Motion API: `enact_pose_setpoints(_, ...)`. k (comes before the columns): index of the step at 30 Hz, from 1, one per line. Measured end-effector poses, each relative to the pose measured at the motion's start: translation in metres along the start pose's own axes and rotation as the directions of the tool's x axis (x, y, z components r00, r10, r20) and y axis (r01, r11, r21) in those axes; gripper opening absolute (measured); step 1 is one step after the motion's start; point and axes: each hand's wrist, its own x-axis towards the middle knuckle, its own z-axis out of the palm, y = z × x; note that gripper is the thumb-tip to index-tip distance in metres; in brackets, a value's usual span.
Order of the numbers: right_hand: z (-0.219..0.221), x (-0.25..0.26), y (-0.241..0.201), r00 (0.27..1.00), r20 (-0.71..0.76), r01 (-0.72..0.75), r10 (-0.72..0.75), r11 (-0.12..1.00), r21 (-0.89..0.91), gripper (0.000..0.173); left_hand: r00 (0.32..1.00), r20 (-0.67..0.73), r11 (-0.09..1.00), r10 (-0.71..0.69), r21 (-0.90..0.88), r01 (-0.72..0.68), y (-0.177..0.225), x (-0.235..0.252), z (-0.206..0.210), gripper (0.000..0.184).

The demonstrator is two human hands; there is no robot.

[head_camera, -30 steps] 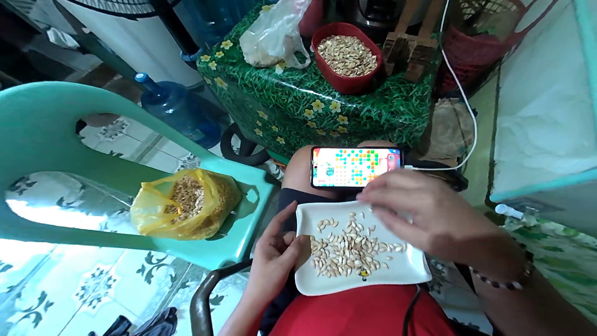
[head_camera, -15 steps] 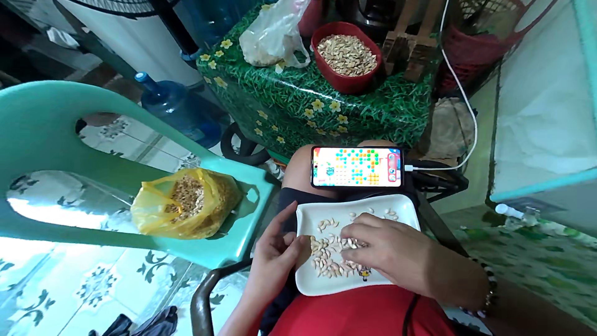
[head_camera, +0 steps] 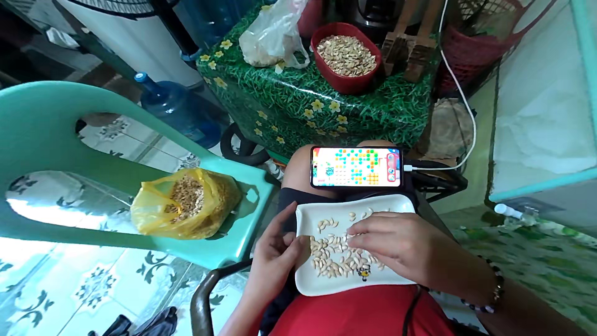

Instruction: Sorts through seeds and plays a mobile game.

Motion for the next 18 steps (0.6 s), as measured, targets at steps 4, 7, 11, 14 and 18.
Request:
enact_pose_setpoints(4,0.002,0.002,-0.002,1.000,0.016,0.003,-0.003,1.000,0.008,0.023,1.000,-0.006,1.000,-0.003,0.004,0.004,0.001,-0.001,0.001,0.059)
enact_pose_setpoints(7,-0.006,0.003,0.001,0.998,-0.033,-0.056,0.054,0.997,-0.056,0.025,1.000,-0.001,1.000,-0.008,0.004,0.008,0.001,0.000,-0.001,0.059)
enact_pose_setpoints(11,-0.026,0.008,0.023,0.950,-0.264,-0.236,0.169,0.939,-0.249,0.026,1.000,0.011,1.000,-0.017,0.003,0.017,0.002,0.001,-0.002,0.060)
enact_pose_setpoints(14,-0.036,0.013,0.041,0.899,-0.363,-0.365,0.246,0.878,-0.309,0.035,1.000,0.009,1.000,-0.017,0.005,0.017,0.002,0.001,-0.002,0.060)
enact_pose_setpoints(18,-0.034,0.016,0.056,0.872,-0.376,-0.441,0.314,0.838,-0.322,0.043,1.000,0.007,1.000,-0.022,0.009,0.022,0.002,0.001,-0.002,0.060)
